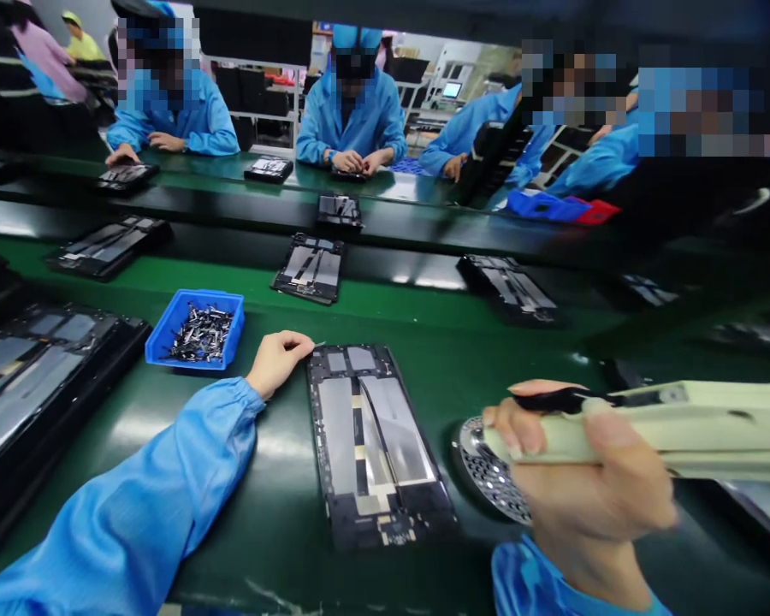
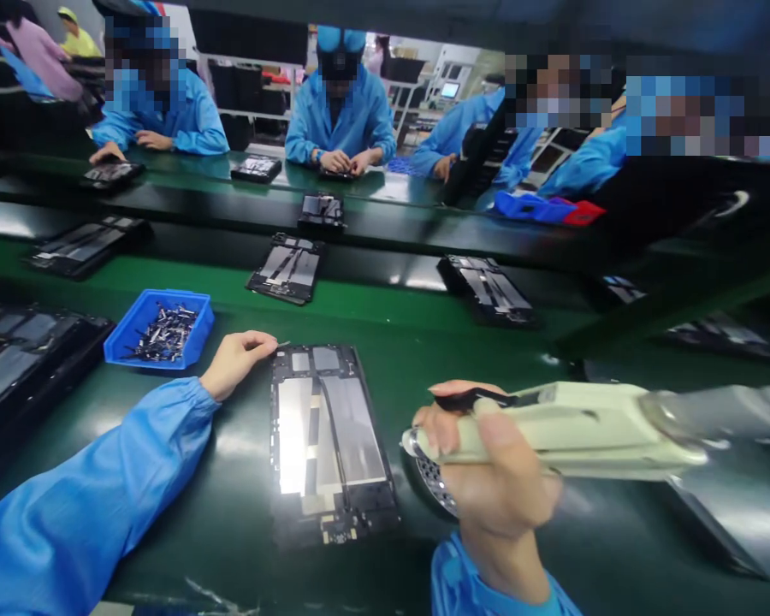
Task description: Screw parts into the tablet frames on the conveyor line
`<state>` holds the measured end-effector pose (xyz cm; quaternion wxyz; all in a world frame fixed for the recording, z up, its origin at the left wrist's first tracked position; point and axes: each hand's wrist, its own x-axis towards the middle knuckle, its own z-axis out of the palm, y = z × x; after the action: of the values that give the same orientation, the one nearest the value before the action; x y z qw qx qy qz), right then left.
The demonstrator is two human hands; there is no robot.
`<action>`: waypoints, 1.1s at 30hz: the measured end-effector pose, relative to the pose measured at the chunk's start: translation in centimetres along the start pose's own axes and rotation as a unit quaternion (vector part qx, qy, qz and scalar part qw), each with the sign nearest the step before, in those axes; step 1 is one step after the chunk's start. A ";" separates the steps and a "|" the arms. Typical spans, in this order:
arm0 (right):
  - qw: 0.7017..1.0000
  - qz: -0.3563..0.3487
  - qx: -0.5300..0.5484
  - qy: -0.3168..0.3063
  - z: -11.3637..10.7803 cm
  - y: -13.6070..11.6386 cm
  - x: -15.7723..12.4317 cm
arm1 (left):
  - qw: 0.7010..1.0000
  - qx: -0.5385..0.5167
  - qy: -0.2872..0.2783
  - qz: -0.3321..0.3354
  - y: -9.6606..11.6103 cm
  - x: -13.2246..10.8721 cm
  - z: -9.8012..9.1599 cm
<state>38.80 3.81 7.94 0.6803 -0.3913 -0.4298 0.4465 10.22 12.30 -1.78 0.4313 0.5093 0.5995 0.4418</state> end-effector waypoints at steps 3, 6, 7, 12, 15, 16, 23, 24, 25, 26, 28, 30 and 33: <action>1.000 0.002 -0.008 -0.028 2.6 0.4 0.0 | 0.997 0.071 0.012 0.023 -0.8 0.3 -0.4; 0.998 -0.005 -0.013 -0.055 4.2 0.8 0.3 | 0.997 0.076 0.009 0.022 -1.2 0.6 -0.3; 0.998 -0.008 -0.011 -0.065 4.6 1.0 0.5 | 0.997 0.074 0.008 0.022 -1.2 0.6 -0.2; 0.996 -0.021 -0.003 -0.087 6.7 2.2 1.6 | 0.991 0.126 -0.001 0.045 -0.6 0.6 0.1; 0.996 -0.006 0.008 -0.084 9.0 3.6 2.9 | 0.989 0.148 -0.022 0.012 -0.1 1.0 0.0; 0.997 0.001 0.014 -0.081 10.0 4.3 3.4 | 0.989 0.142 -0.032 -0.007 -0.1 1.2 0.0; 0.997 0.023 0.013 -0.074 15.9 9.6 6.4 | 0.991 0.088 -0.073 -0.071 -0.4 2.4 0.1; 0.997 0.024 0.008 -0.076 16.3 10.2 6.5 | 0.991 0.084 -0.072 -0.074 -0.3 2.4 0.2; 0.997 0.024 0.004 -0.077 16.5 10.7 6.6 | 0.991 0.081 -0.071 -0.076 -0.2 2.4 0.2; 0.997 0.025 0.002 -0.076 16.7 11.2 6.6 | 0.991 0.079 -0.071 -0.078 -0.1 2.4 0.2; 0.997 0.030 0.004 -0.075 16.8 11.8 6.6 | 0.991 0.076 -0.071 -0.081 0.2 2.2 0.2; 0.997 0.034 0.007 -0.074 16.8 12.3 6.6 | 0.991 0.077 -0.072 -0.084 0.5 2.2 0.1; 0.997 0.032 0.001 -0.074 16.8 12.5 6.5 | 0.990 0.079 -0.072 -0.087 0.6 2.1 0.1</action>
<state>21.19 16.13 3.45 0.6324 -0.3695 -0.4659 0.4965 10.29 14.43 -1.33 0.4685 0.5181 0.6420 0.3162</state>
